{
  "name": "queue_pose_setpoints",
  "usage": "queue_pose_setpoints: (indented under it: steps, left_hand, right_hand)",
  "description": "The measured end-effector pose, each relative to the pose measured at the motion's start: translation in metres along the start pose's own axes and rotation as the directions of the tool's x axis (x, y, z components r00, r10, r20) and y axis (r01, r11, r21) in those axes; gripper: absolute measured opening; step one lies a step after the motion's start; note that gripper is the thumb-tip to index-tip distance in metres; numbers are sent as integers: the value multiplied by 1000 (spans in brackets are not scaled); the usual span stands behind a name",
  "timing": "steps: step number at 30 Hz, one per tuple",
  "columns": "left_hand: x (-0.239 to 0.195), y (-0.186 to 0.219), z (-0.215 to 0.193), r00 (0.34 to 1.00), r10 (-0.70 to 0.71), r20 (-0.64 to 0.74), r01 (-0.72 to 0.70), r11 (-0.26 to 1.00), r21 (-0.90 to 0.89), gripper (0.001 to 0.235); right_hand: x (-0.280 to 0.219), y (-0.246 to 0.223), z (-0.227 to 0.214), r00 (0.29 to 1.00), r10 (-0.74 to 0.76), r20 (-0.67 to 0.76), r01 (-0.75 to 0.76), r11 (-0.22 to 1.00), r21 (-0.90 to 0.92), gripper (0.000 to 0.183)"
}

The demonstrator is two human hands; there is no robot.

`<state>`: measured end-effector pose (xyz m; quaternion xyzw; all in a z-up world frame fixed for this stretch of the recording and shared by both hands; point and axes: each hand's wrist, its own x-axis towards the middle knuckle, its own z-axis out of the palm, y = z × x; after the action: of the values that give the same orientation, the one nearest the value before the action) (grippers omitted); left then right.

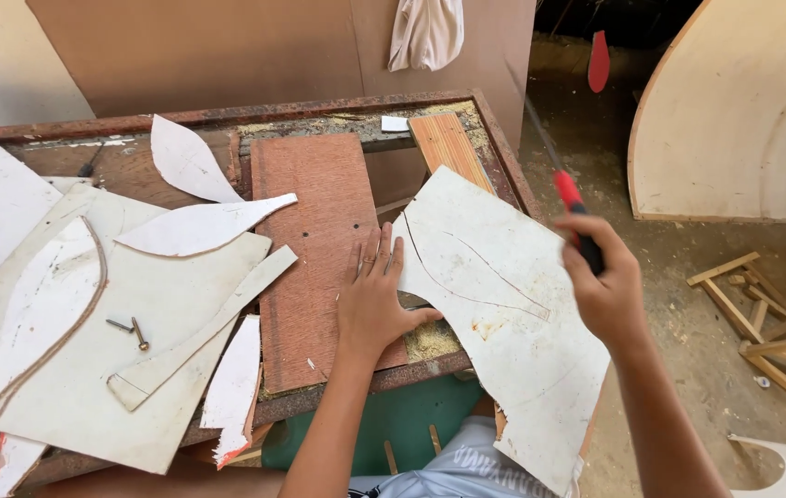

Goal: Using a hand saw to cut a curved shape out of a thin metal sheet following a marked line

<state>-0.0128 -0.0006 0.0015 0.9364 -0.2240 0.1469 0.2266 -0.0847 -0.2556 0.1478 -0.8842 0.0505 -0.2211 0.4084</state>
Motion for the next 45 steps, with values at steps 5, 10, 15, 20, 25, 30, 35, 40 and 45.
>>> queue_pose_setpoints:
  steps: [5,10,15,20,25,30,35,40,45]
  left_hand:
    - [-4,-7,8,999,39,-30,-39,999,6,130]
    - [2,-12,14,997,24,77,-24,1000,-5,130]
    - [13,-13,-7,964,-94,250,117,990,-78,117]
    - [31,-42,-21,944,-93,318,138,983,-121,116]
    - [33,-51,-12,958,-47,283,76,993,-92,110]
    - [29,-47,-3,974,-45,220,46,999,3,106]
    - [26,-35,0,986,-86,141,82,996,35,103]
    - [19,-25,16,996,-83,19,82,994,78,100]
    - [15,-26,16,999,-42,-6,42,996,76,109]
  right_hand:
    - [-63,129,-42,966,118,-230,-176,952,-251,26]
    - [-88,180,-45,907,191,-374,-238,968,-81,17]
    - [-80,147,-19,925,151,-348,-148,988,36,15]
    - [-77,120,-14,930,231,-287,-208,972,107,20]
    - [-82,95,-20,944,236,-231,-232,972,45,25]
    - [-95,37,-14,951,292,105,-299,952,60,83]
    - [-124,-16,3,984,-54,169,72,992,-99,53]
    - [-130,-59,2,967,-193,164,216,966,-141,48]
    - [-136,-67,-4,979,-66,192,80,995,-65,51]
